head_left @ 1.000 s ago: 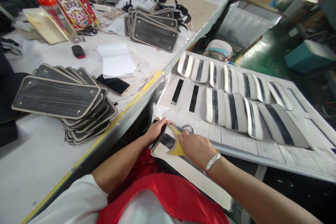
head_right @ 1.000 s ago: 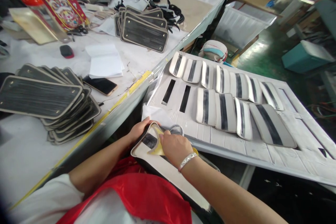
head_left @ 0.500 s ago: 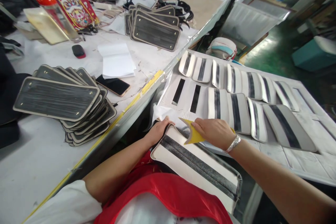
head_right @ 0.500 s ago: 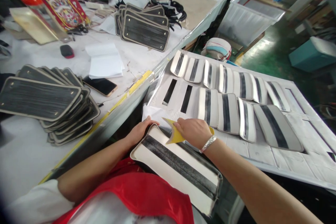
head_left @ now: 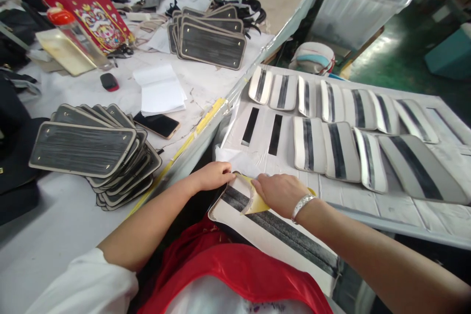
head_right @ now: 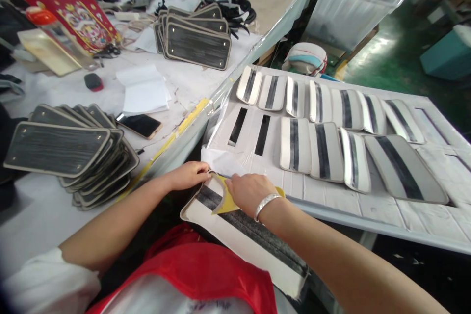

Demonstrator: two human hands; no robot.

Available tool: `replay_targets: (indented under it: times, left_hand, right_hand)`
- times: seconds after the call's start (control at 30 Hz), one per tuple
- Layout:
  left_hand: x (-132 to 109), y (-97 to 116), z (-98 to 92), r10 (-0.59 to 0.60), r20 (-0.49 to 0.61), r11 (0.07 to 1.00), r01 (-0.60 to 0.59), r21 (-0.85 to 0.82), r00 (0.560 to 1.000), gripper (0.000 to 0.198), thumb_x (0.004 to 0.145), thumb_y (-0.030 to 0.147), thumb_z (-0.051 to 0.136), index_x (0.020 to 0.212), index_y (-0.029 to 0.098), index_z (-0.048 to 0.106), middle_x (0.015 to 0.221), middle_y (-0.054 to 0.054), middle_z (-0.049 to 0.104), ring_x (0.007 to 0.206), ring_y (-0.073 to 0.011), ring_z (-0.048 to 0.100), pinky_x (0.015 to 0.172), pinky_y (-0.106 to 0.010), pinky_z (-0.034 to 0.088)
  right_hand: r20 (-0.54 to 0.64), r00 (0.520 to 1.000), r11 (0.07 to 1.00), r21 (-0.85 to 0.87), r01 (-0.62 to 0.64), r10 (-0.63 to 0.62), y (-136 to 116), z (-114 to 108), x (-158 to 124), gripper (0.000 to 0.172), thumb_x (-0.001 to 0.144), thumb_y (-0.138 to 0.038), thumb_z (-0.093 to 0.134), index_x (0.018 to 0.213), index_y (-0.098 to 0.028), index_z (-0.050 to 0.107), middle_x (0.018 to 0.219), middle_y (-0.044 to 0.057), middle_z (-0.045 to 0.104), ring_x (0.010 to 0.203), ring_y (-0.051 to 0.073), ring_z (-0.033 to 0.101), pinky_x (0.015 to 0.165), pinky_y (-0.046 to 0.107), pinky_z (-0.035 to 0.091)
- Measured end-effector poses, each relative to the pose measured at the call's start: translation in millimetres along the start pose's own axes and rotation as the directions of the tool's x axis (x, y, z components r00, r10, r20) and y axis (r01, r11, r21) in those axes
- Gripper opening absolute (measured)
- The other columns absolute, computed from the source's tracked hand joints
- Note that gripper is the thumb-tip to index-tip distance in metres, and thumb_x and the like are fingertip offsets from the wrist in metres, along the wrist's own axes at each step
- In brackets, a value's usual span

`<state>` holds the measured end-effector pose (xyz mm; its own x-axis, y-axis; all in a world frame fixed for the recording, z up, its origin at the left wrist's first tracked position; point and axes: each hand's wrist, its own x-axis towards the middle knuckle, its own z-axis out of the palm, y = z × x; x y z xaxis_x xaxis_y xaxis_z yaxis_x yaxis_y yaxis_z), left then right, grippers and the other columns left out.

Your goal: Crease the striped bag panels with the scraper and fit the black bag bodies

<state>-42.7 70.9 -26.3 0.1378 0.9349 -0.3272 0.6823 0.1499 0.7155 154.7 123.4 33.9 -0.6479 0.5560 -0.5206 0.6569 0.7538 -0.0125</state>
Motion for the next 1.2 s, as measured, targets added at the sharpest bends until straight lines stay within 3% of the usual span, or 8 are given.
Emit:
replay_targets:
  times: [0.13, 0.43, 0.57, 0.73, 0.87, 1.0, 1.1, 1.2]
  left_hand:
    - [2, 2, -3.2, 0.034, 0.07, 0.999, -0.036, 0.027, 0.997, 0.022, 0.078, 0.026, 0.044, 0.057, 0.018, 0.046, 0.057, 0.002, 0.047, 0.059, -0.0127, 0.046, 0.055, -0.024, 0.033]
    - [-8, 10, 9.8, 0.125, -0.111, 0.956, -0.09, 0.278, 0.986, 0.023, 0.086, 0.022, 0.035, 0.068, 0.018, 0.049, 0.072, -0.004, 0.057, 0.073, -0.017, 0.055, 0.07, -0.028, 0.042]
    - [-8, 7, 16.0, 0.168, -0.194, 0.981, -0.144, 0.128, 0.966, 0.023, 0.085, 0.02, 0.036, 0.064, 0.019, 0.044, 0.081, -0.006, 0.058, 0.082, -0.0172, 0.056, 0.078, -0.03, 0.043]
    - [-12, 8, 25.2, 0.066, -0.211, 0.94, -0.131, -0.314, 0.975, 0.02, 0.082, 0.021, 0.042, 0.062, 0.018, 0.046, 0.125, -0.012, 0.053, 0.112, -0.0207, 0.052, 0.094, -0.033, 0.039]
    - [-14, 11, 28.4, -0.053, -0.176, 0.922, -0.019, -0.387, 0.983, 0.016, 0.082, 0.022, 0.041, 0.073, 0.017, 0.052, 0.117, -0.011, 0.061, 0.107, -0.0199, 0.057, 0.091, -0.031, 0.043]
    - [-10, 16, 17.9, 0.037, -0.148, 0.999, -0.036, 0.008, 0.988, 0.025, 0.082, 0.019, 0.039, 0.097, 0.014, 0.059, 0.107, -0.013, 0.064, 0.104, -0.023, 0.058, 0.093, -0.033, 0.041]
    - [-9, 19, 12.8, 0.051, -0.09, 0.989, -0.037, 0.145, 0.995, 0.019, 0.079, 0.017, 0.042, 0.087, 0.015, 0.059, 0.091, -0.01, 0.066, 0.091, -0.0222, 0.06, 0.084, -0.031, 0.043]
    - [-15, 19, 20.3, 0.028, -0.167, 0.999, -0.022, 0.038, 0.986, 0.018, 0.084, 0.027, 0.042, 0.073, 0.017, 0.053, 0.072, -0.003, 0.061, 0.071, -0.0169, 0.058, 0.069, -0.028, 0.044]
  right_hand:
    - [-0.007, 1.0, 1.0, 0.013, -0.008, 0.008, -6, 5, 0, 0.048, 0.094, -0.042, 0.017, 0.094, -0.015, 0.056, 0.077, 0.013, 0.065, 0.077, 0.027, 0.065, 0.064, 0.039, 0.047]
    - [0.009, 0.997, 0.996, 0.047, -0.077, 0.077, -13, 9, -2, 0.046, 0.093, -0.042, 0.02, 0.097, -0.014, 0.056, 0.076, 0.014, 0.066, 0.077, 0.027, 0.066, 0.064, 0.036, 0.048]
    - [0.016, 0.997, 0.996, 0.053, -0.072, 0.071, -11, 10, -2, 0.046, 0.093, -0.042, 0.02, 0.097, -0.015, 0.056, 0.076, 0.014, 0.066, 0.079, 0.027, 0.065, 0.066, 0.038, 0.047]
    - [0.019, 0.997, 0.996, 0.06, -0.071, 0.07, -10, 11, -4, 0.044, 0.094, -0.041, 0.021, 0.096, -0.015, 0.056, 0.074, 0.014, 0.066, 0.079, 0.027, 0.066, 0.066, 0.038, 0.048]
    - [-0.01, 0.999, 0.998, 0.034, -0.05, 0.05, -9, 12, -4, 0.042, 0.094, -0.04, 0.021, 0.094, -0.016, 0.056, 0.072, 0.012, 0.066, 0.075, 0.027, 0.066, 0.063, 0.038, 0.048]
    - [-0.041, 0.998, 0.999, 0.021, -0.042, 0.043, -11, 13, -4, 0.041, 0.094, -0.04, 0.023, 0.092, -0.015, 0.056, 0.073, 0.013, 0.066, 0.075, 0.027, 0.066, 0.062, 0.038, 0.048]
    - [-0.036, 0.998, 0.998, 0.026, -0.05, 0.051, -11, 13, -6, 0.042, 0.094, -0.039, 0.023, 0.093, -0.014, 0.057, 0.076, 0.014, 0.067, 0.078, 0.027, 0.066, 0.064, 0.038, 0.048]
    - [-0.03, 0.998, 0.998, 0.05, -0.048, 0.049, -9, 14, -7, 0.043, 0.094, -0.04, 0.022, 0.094, -0.015, 0.057, 0.076, 0.013, 0.067, 0.079, 0.028, 0.066, 0.063, 0.038, 0.048]
